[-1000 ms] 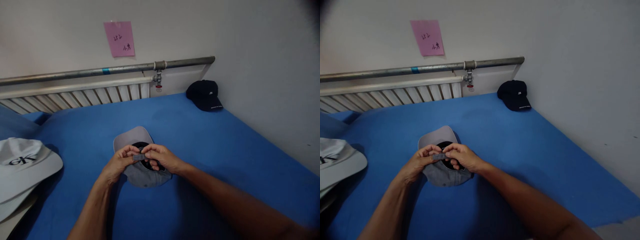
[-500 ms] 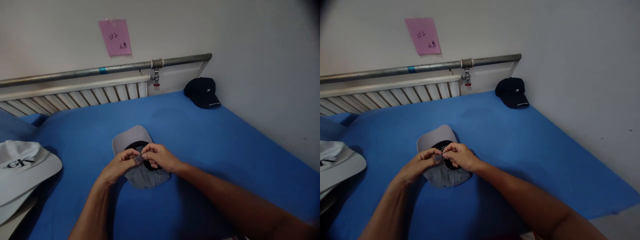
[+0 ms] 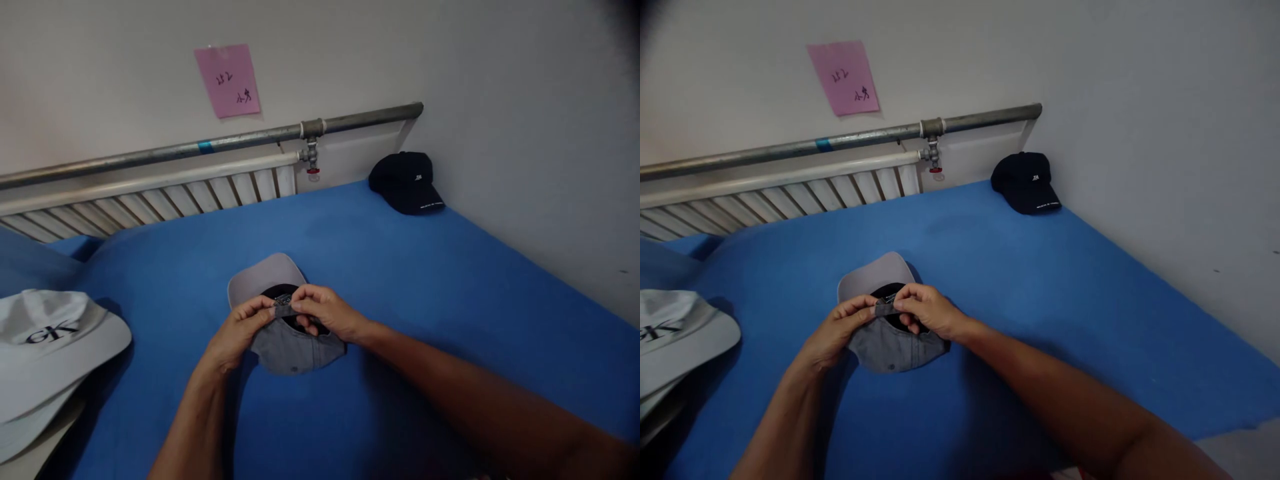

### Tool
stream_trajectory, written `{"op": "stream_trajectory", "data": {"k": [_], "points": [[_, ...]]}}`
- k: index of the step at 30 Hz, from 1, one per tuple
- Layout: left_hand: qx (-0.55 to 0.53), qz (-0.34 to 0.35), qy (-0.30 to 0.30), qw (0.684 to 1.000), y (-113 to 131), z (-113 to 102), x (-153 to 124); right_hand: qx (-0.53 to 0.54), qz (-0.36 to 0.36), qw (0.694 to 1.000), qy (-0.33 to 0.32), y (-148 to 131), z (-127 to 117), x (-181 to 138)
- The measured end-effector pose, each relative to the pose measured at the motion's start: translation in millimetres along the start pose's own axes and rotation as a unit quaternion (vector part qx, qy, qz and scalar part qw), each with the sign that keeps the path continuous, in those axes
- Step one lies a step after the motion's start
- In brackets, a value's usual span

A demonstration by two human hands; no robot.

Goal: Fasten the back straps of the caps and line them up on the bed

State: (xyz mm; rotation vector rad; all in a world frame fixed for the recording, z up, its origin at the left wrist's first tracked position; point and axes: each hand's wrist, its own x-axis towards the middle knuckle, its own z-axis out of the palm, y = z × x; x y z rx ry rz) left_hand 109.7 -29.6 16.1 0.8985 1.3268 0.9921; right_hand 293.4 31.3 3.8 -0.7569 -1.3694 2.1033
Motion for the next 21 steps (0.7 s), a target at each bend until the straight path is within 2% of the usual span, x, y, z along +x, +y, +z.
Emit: {"op": "stream_trajectory", "data": {"k": [5, 13, 21], "points": [[-0.004, 0.037, -0.025, 0.999, -3.1, -3.4, 1.0, 0.128, 0.002, 0.991, 0.039, -0.9, -6.7, 6.2], [0.016, 0.061, -0.036, 0.997, -0.9, -1.7, -0.5, 0.106, 0.023, 0.994, 0.017, 0.5, -7.1, 6.4], [-0.002, 0.046, -0.043, 0.998, -0.6, -2.1, -0.9, 0.110, 0.023, 0.993, 0.017, 0.7, -6.6, 6.8]]}}
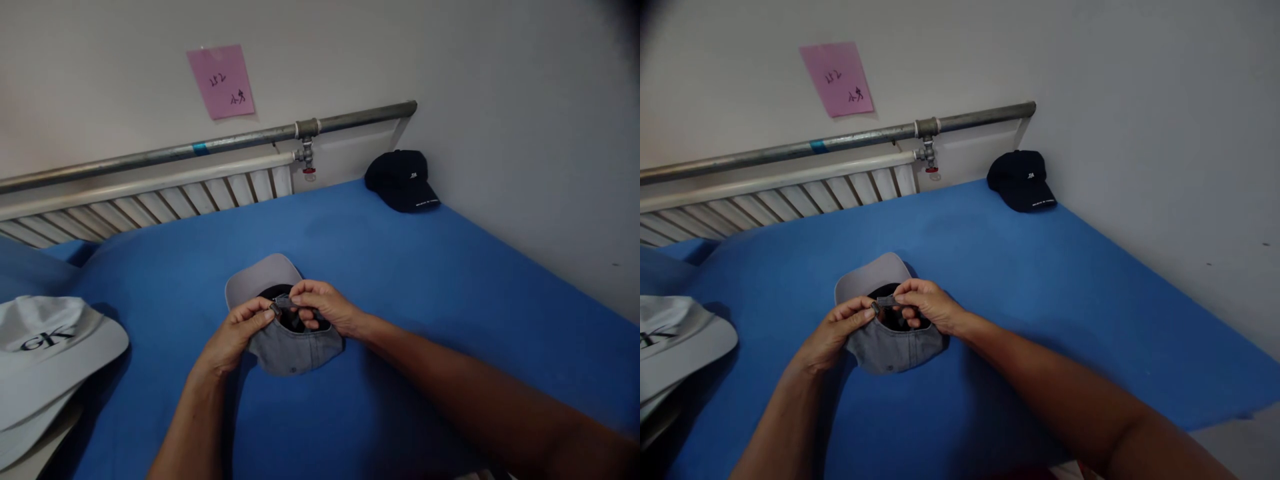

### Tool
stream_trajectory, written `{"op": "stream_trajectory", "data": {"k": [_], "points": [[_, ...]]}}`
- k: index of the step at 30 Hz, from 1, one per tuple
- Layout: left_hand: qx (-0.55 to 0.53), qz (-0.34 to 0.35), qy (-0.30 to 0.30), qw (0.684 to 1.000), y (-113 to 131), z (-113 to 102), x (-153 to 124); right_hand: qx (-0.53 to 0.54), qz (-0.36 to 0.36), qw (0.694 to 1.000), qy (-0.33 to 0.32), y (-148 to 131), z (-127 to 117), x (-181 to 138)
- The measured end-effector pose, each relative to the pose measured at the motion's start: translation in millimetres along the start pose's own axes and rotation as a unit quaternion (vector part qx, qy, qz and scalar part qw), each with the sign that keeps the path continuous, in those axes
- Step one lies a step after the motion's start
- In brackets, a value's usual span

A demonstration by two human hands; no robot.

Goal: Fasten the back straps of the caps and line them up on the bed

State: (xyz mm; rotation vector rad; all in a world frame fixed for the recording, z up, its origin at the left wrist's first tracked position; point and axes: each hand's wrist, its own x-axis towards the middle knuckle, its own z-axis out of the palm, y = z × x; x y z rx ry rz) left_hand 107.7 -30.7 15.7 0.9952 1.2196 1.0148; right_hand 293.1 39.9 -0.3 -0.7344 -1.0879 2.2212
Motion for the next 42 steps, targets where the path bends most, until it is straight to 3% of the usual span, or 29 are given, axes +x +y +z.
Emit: {"op": "stream_trajectory", "data": {"k": [12, 21, 32, 42], "points": [[0.003, -0.004, -0.027, 1.000, -2.4, -2.0, 0.6, -0.011, 0.016, 1.000, -0.013, 0.2, 0.3, -0.3], [-0.008, -0.003, -0.018, 1.000, -3.4, -3.1, 1.2, -0.021, 0.041, 0.998, -0.049, -1.0, -1.5, 1.2], [0.000, -0.016, -0.050, 0.999, -1.4, -3.7, -0.1, -0.020, 0.067, 0.994, -0.089, -1.4, -6.6, 5.1], [-0.006, -0.037, -0.055, 0.998, -3.9, -5.0, 1.5, -0.045, 0.044, 0.992, -0.108, 2.9, -8.2, 7.2]]}}
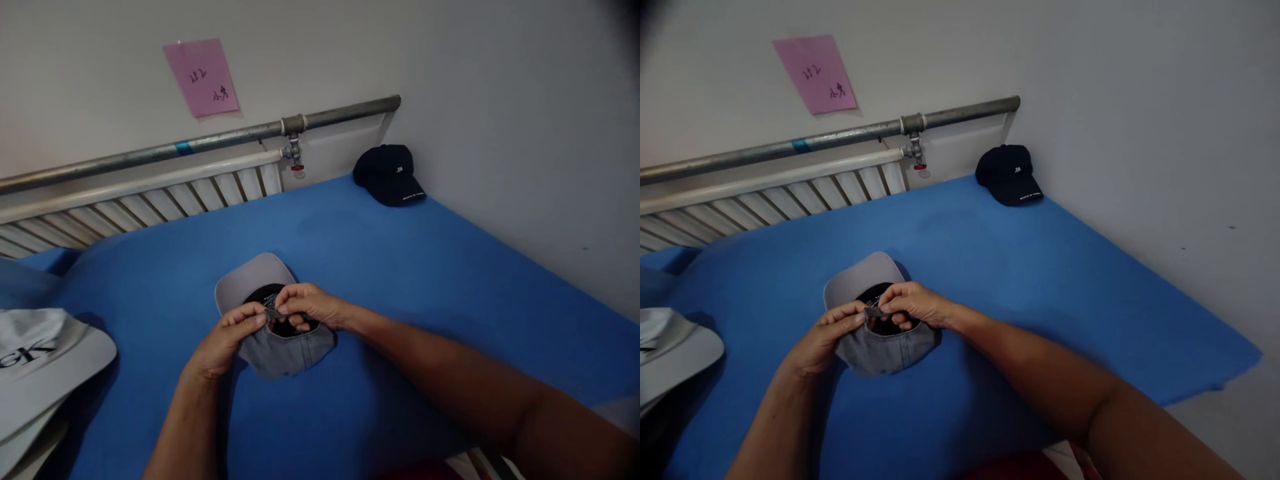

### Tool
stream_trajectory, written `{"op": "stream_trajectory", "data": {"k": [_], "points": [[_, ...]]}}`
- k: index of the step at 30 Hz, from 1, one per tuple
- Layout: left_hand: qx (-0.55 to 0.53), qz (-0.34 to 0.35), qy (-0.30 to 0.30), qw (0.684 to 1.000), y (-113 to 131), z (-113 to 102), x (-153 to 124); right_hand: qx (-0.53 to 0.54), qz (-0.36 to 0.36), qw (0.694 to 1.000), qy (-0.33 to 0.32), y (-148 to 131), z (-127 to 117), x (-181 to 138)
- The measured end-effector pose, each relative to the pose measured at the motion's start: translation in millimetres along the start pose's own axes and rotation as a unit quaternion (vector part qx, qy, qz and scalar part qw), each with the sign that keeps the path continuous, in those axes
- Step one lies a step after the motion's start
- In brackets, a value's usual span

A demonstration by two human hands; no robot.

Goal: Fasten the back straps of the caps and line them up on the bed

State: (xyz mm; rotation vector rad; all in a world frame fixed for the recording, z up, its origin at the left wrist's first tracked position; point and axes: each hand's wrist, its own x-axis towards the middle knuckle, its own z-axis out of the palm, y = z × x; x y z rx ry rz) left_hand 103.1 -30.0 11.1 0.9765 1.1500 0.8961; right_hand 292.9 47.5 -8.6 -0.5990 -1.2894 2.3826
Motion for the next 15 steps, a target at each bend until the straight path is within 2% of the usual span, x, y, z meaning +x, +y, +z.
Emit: {"op": "stream_trajectory", "data": {"k": [15], "points": [[-0.020, -0.037, 0.008, 0.999, 1.1, -0.2, -0.3, -0.007, 0.000, 1.000, -0.007, -0.8, 0.0, -0.7]]}}
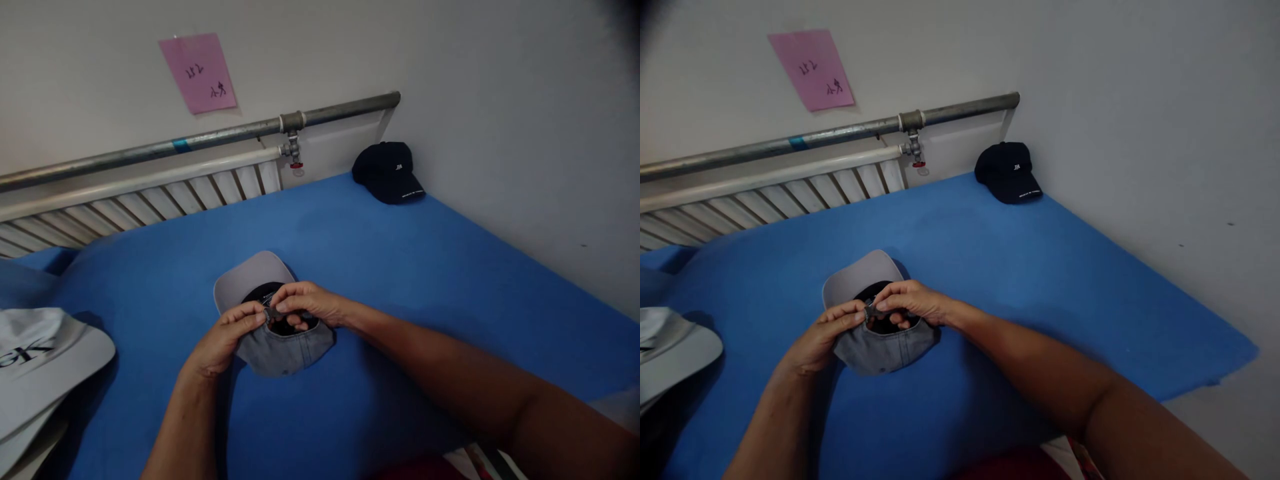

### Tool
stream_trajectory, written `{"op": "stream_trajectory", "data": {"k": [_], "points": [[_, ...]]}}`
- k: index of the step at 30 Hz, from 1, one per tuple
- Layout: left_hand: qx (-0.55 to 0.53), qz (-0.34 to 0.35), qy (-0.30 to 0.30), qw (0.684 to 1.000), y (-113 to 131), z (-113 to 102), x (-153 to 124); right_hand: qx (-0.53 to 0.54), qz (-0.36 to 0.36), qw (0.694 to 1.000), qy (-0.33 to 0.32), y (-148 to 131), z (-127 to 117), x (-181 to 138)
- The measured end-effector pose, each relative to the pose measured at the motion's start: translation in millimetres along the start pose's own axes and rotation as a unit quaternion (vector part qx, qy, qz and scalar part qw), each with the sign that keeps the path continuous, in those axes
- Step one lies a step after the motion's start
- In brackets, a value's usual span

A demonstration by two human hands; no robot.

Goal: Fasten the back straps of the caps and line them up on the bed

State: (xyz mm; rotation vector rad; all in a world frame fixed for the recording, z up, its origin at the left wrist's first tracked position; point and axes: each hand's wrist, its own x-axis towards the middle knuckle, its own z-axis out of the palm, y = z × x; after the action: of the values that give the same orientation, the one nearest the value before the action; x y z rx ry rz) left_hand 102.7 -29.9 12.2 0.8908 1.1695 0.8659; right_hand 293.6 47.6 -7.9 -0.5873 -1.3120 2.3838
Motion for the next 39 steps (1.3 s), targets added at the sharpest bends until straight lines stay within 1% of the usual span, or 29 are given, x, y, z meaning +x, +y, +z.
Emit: {"op": "stream_trajectory", "data": {"k": [5, 12, 19, 26, 31, 37, 39], "points": [[0.008, -0.004, 0.009, 1.000, 0.2, 0.4, 0.1, 0.007, 0.011, 1.000, -0.008, -1.1, 1.3, 0.3], [0.035, -0.011, 0.004, 0.999, 2.7, 4.9, 0.3, 0.014, 0.016, 1.000, -0.008, -2.4, 4.1, -0.7], [0.030, 0.015, 0.025, 0.999, 3.1, 2.1, -1.7, -0.047, -0.032, 0.998, 0.016, -0.5, 2.4, 0.3], [0.063, 0.028, -0.006, 0.998, 5.0, 5.1, -4.3, -0.054, -0.060, 0.997, -0.008, -1.0, 6.3, -2.5], [0.036, 0.043, 0.005, 0.998, 4.4, 2.4, -4.7, -0.053, -0.058, 0.997, 0.010, -2.0, 5.4, -2.7], [0.054, 0.048, 0.000, 0.997, 6.8, 4.7, -4.6, -0.058, -0.077, 0.995, -0.012, -1.7, 10.2, -4.0], [0.052, 0.048, 0.001, 0.998, 6.7, 5.2, -4.9, -0.067, -0.083, 0.994, 0.007, -3.6, 10.9, -4.2]]}}
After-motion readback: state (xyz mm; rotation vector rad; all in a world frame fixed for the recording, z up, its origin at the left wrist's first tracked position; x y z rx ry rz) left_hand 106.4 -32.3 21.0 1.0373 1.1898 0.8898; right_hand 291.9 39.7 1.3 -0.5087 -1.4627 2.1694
